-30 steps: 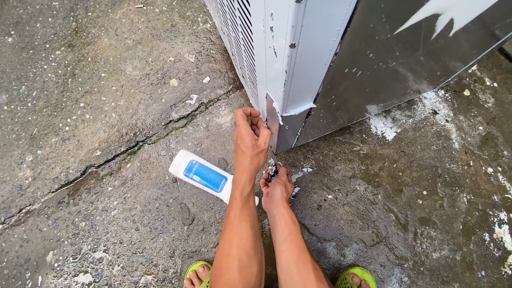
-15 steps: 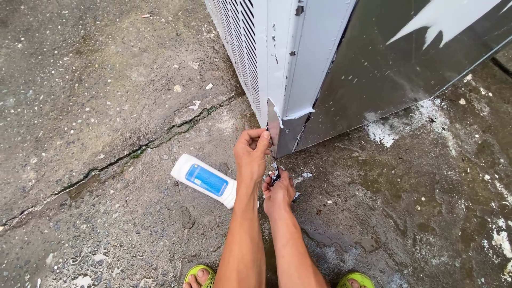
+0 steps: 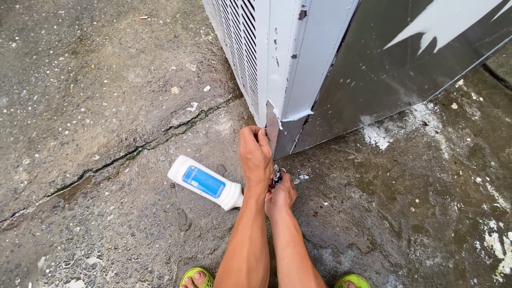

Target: Peeling off small pieces of white protective film from the edge of a metal appliance using fingernails.

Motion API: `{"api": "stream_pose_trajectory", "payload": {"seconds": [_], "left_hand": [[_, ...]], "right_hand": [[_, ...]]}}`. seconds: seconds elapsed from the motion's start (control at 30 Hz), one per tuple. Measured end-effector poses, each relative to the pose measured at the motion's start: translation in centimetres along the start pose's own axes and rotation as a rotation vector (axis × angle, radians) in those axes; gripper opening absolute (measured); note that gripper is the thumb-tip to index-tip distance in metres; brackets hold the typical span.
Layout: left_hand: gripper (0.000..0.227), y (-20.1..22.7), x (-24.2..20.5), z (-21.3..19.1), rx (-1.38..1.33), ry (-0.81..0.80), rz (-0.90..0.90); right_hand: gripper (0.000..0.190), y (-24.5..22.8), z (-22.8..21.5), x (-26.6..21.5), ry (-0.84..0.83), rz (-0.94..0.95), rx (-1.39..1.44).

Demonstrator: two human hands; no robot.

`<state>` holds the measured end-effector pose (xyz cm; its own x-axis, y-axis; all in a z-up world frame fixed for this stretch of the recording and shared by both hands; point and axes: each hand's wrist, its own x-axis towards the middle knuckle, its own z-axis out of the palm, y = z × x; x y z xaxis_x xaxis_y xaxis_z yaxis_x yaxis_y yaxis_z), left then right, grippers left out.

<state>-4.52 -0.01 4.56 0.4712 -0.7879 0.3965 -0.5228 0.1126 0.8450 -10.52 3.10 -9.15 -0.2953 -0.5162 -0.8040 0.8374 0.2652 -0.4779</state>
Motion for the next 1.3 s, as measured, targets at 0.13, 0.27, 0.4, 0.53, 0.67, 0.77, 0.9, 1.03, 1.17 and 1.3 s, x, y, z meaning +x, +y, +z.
{"api": "stream_pose_trajectory", "payload": {"seconds": [0.13, 0.27, 0.4, 0.53, 0.67, 0.77, 0.9, 1.03, 1.17, 1.3], "left_hand": [[0.016, 0.7, -1.0, -0.2, -0.408, 0.038, -0.303], [0.034, 0.8, -1.2, -0.7, -0.547, -0.019, -0.334], [0.019, -1.3, -1.3, 0.4, -0.56, 0.009, -0.41], [0.014, 3.5, 0.6, -1.6, -0.51, 0.111, -0.377], [0.012, 6.7, 5.2, -5.4, -0.502, 0.206, -0.272], [0.009, 7.0, 5.6, -6.4, -0.53, 0.13, -0.258], [0.018, 5.7, 2.8, -5.7, -0.281, -0.128, -0.379], [0.018, 5.3, 2.0, -4.6, -0.27, -0.149, -0.295], [0.013, 1.3, 2.6, -2.7, -0.144, -0.145, -0.07], [0.017, 1.6, 2.9, -1.9, -0.351, -0.19, -0.154]], "right_hand": [[0.02, -0.2, -0.2, 0.9, 0.001, -0.035, -0.071], [0.023, 1.4, -0.1, 0.6, 0.04, -0.042, -0.076], [0.039, 3.6, -1.0, 3.1, 0.007, -0.146, -0.51], [0.052, 3.8, -1.0, 3.1, -0.004, -0.161, -0.66], [0.015, 0.7, 0.6, -2.5, -0.091, 0.025, -0.234], [0.012, -0.1, 0.3, -1.2, -0.061, 0.031, -0.158], [0.015, -1.0, 1.2, -1.6, -0.046, 0.029, -0.129], [0.013, -0.9, 1.1, -2.5, -0.06, 0.031, -0.158], [0.013, 0.0, 1.1, -3.8, -0.037, 0.042, -0.185], [0.017, 1.5, 1.5, -3.3, -0.048, 0.025, -0.207]]}}
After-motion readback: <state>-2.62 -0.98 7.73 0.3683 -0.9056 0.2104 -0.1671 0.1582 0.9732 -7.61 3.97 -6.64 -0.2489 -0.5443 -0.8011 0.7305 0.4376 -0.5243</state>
